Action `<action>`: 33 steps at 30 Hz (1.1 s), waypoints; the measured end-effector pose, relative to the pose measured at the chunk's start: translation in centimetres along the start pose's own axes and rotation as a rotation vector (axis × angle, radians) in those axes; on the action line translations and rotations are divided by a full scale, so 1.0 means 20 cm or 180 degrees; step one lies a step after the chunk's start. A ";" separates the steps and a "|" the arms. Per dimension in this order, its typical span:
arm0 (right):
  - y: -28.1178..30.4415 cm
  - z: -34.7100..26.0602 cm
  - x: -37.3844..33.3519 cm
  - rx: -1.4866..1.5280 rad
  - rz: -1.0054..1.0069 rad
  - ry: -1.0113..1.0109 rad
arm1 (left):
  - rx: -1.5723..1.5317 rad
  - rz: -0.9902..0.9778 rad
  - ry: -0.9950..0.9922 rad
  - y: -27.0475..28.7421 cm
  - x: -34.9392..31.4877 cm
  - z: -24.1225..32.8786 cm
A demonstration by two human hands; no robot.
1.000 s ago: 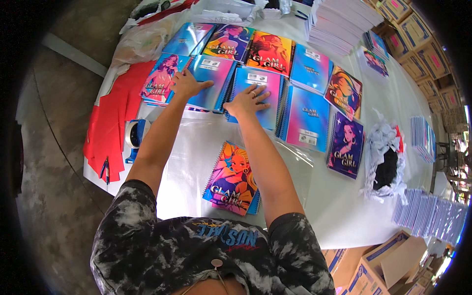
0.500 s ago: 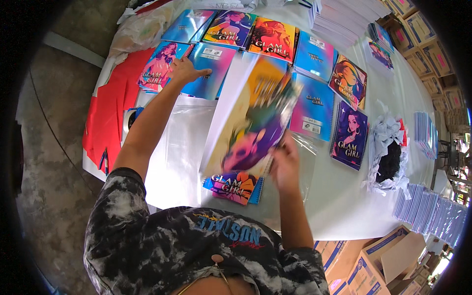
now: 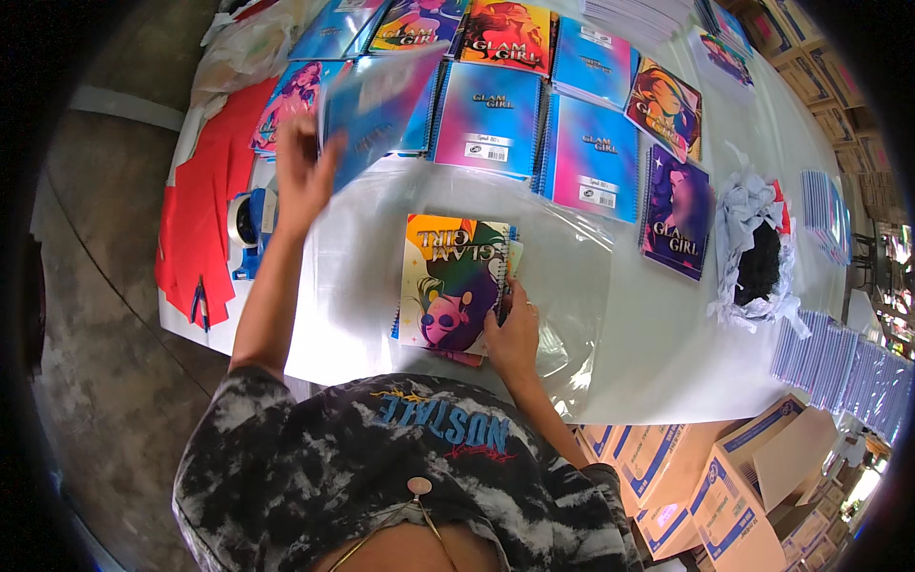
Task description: The person repeatedly picks up spiral-bound notebooks, places them into clear plastic bags, and seals the bags using a tape dispenser. The person stacks the packaged notebooks on the table.
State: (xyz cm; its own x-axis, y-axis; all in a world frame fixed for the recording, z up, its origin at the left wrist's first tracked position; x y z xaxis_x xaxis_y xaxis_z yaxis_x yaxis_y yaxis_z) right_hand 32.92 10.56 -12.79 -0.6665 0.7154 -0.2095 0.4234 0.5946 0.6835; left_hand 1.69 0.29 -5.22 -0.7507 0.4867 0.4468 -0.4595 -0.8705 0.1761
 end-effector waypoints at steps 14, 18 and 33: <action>0.16 -0.12 0.34 0.0361 0.0113 0.0320 | 0.3816 -0.1030 0.0108 0.33 0.19 -0.48; 0.08 -0.27 0.42 0.0328 -0.0076 0.0968 | 0.4818 -0.0290 0.1625 0.54 0.56 -0.69; 0.14 -0.11 0.33 0.0746 0.0077 0.0537 | 0.3832 -0.0543 0.1689 0.82 0.63 -0.88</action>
State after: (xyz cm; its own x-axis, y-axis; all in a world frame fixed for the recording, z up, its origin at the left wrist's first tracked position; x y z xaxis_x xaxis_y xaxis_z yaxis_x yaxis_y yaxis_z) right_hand 28.33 16.08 -10.75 -0.7387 0.6711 -0.0624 0.5577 0.6606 0.5025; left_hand -23.62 -6.62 -12.07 -0.9456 0.3254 -0.0046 -0.0677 -0.1829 0.9808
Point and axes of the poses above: each hand's wrist, its own x-axis towards the middle knuckle, its own y-axis out of the back of the hand, z = x × y, the point moved 3 cm from there along x, towards the middle knuckle, and after that the axes turned 1 degree about z, right-handed, at the moved point
